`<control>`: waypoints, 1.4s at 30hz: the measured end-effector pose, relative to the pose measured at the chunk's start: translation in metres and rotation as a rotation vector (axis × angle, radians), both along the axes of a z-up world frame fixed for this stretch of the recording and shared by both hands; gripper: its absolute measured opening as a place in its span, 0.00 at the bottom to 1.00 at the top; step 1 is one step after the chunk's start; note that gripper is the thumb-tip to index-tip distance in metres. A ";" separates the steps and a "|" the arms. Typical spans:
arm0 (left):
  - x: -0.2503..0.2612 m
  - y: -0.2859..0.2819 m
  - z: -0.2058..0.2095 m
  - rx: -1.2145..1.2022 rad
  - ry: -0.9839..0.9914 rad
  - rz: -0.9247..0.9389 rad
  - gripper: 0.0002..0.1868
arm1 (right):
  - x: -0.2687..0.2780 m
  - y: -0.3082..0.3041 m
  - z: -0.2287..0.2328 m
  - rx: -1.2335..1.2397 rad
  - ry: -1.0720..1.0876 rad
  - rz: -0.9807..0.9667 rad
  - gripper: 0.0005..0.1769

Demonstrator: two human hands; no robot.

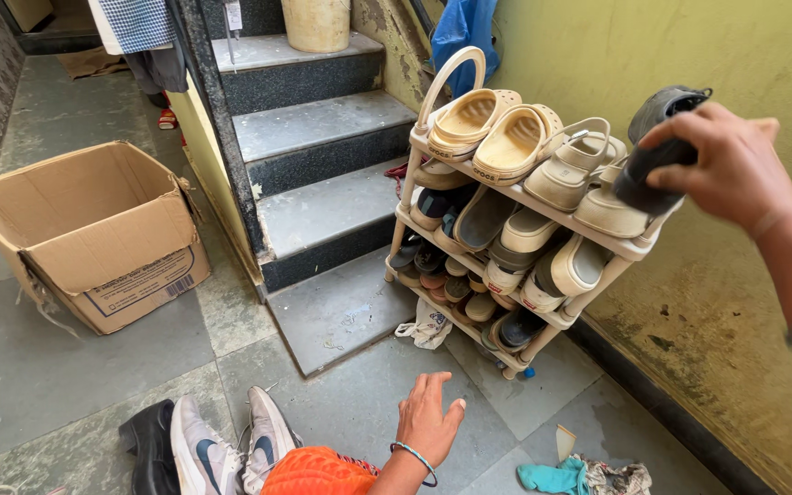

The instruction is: The person organizes various shoes by picking them up from the floor and placing them onto a multi-tier shoe rack. The person handles sandals, sneakers, and slip-on shoes, arranging them one by one on the rack.

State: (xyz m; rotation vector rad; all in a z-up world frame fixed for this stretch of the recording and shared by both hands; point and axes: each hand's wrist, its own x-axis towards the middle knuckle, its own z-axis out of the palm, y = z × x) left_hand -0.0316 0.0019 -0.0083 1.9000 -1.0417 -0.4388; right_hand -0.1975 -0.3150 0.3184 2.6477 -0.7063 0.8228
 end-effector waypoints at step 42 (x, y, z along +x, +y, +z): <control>-0.004 0.000 -0.008 0.114 -0.038 -0.192 0.30 | 0.042 -0.140 -0.045 -0.143 0.230 -0.525 0.51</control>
